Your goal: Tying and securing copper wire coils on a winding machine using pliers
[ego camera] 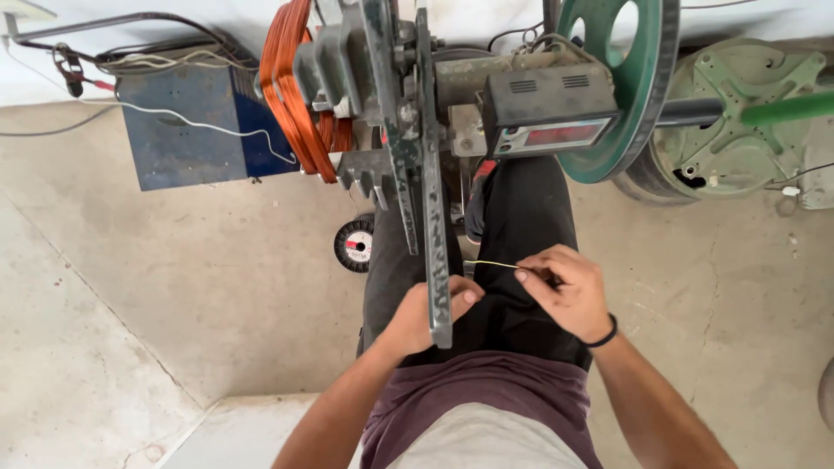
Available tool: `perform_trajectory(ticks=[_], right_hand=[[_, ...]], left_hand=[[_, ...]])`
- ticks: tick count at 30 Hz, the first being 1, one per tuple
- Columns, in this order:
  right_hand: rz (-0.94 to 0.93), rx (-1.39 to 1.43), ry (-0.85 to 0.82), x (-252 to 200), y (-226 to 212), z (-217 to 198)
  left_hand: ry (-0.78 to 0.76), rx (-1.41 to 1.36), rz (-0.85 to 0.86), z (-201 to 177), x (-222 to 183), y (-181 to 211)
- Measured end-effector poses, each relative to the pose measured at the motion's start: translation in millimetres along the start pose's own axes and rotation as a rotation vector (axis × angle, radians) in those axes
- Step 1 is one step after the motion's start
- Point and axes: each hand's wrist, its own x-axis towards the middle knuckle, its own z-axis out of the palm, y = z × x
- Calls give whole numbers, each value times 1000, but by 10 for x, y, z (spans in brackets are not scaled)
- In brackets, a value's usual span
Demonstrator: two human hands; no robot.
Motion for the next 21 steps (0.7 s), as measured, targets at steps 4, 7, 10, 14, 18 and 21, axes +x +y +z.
perform_trajectory(ticks=[4, 7, 10, 14, 18, 21], right_hand=[[15, 65, 105, -8, -61, 184], [42, 109, 170, -52, -59, 325], [32, 158, 225, 2, -168, 365], [37, 174, 232, -17, -171, 385], [47, 261, 211, -91, -104, 411], [88, 350, 130, -145, -39, 435]], left_hand=[[15, -98, -86, 169, 222, -175], [88, -288, -51, 299, 349, -470], [189, -370, 12, 361, 510, -474], [232, -406, 5, 359, 600, -414], [211, -557, 10, 340, 611, -325], [184, -544, 56, 338, 586, -326]])
